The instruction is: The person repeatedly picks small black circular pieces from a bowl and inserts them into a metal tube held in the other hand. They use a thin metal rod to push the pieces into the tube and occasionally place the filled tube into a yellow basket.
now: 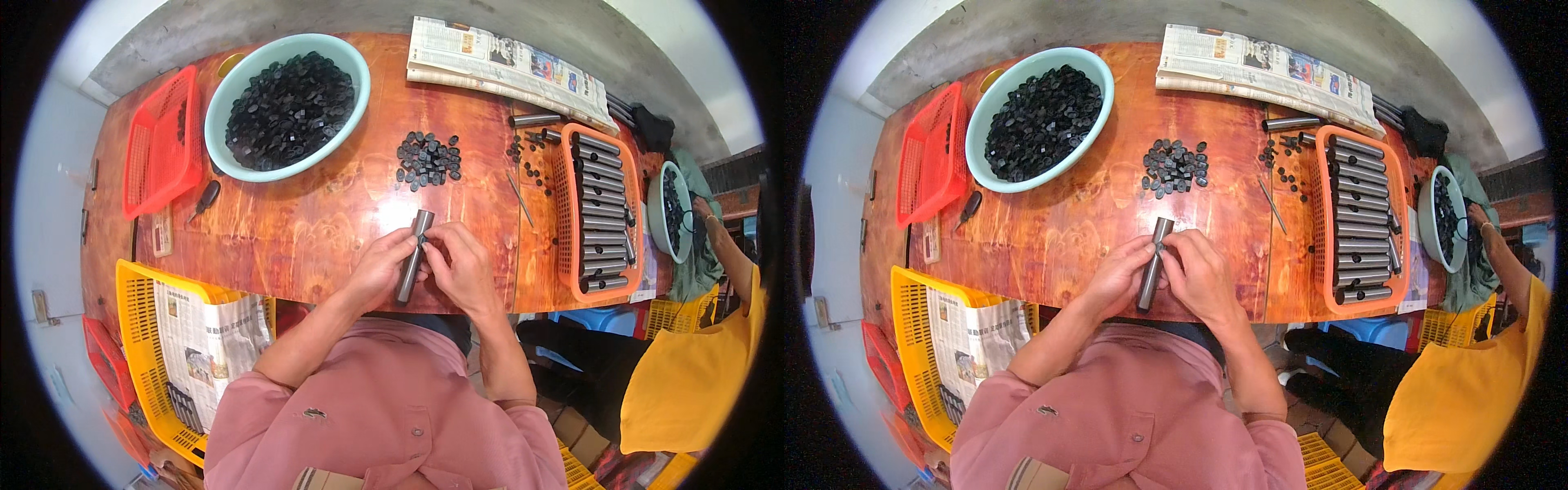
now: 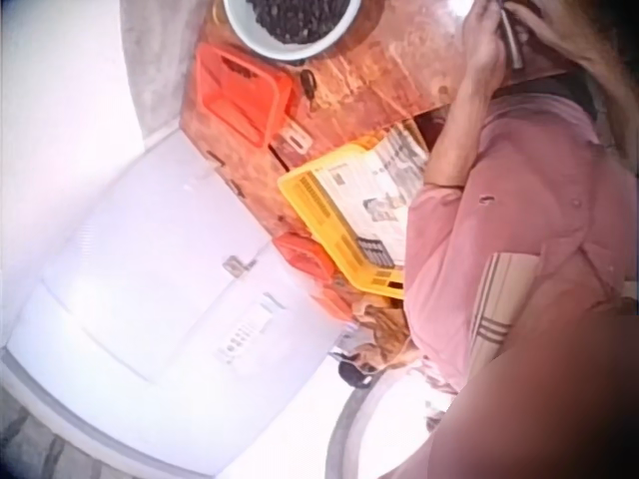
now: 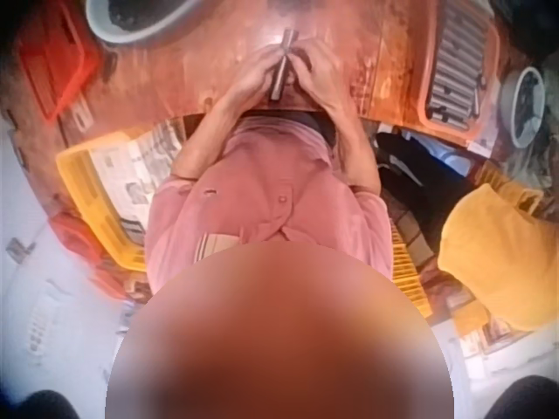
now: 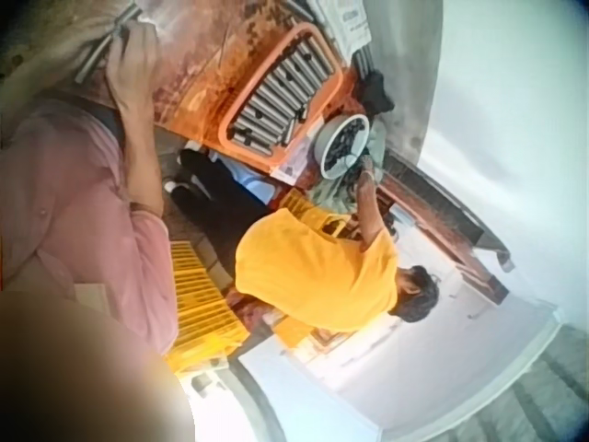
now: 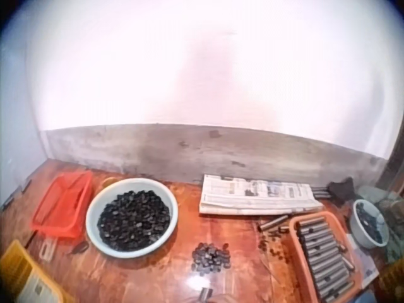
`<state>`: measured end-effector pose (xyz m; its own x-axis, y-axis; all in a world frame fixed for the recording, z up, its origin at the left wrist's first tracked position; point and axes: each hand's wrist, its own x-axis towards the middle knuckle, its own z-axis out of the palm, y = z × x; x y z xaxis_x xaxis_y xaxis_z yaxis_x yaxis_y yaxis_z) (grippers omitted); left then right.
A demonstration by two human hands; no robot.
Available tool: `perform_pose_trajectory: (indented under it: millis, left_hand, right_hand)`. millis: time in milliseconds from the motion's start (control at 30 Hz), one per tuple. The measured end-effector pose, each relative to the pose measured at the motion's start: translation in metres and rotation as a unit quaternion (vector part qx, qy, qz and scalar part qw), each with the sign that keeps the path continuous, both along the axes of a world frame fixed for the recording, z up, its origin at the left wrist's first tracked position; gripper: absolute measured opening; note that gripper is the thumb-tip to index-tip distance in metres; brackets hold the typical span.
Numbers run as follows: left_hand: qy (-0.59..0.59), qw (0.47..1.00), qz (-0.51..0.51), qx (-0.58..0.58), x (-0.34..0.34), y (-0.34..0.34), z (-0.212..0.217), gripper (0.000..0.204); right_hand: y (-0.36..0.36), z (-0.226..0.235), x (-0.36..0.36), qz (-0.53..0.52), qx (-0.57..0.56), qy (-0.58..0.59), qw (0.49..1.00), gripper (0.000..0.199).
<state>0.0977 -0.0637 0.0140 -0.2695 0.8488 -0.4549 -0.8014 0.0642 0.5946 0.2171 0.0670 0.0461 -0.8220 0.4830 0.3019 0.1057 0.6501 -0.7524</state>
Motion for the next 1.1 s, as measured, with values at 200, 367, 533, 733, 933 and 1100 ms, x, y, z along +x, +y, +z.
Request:
perform_pose_trajectory:
  millis: [200, 367, 533, 733, 933, 1100]
  left_hand:
    - [0.018, 1.000, 0.010, 0.003, 0.000, -0.001, -0.009, 0.032]
    - [0.084, 0.996, -0.003, -0.035, -0.002, -0.001, -0.005, 0.032]
    - [0.132, 0.990, 0.002, -0.039, 0.003, 0.001, -0.010, 0.034]
    - [0.129, 0.991, -0.035, -0.026, -0.003, -0.007, -0.006, 0.031]
    - [0.131, 0.984, -0.112, -0.053, 0.005, -0.002, 0.003, 0.032]
    - [0.134, 0.984, -0.119, -0.018, 0.004, -0.004, 0.002, 0.032]
  right_hand:
    - [0.000, 0.000, -0.002, 0.013, 0.034, 0.004, 0.999, 0.023]
    - [0.000, -0.001, -0.003, 0.011, 0.088, 0.022, 0.996, 0.024]
    - [-0.006, -0.003, -0.004, 0.001, 0.182, 0.030, 0.983, 0.026]
    - [-0.002, 0.002, 0.000, -0.067, -0.156, -0.003, 0.985, 0.032]
    - [0.013, -0.015, 0.002, -0.039, -0.376, -0.040, 0.925, 0.024]
    - [0.015, -0.015, 0.007, -0.018, -0.445, 0.002, 0.896, 0.023]
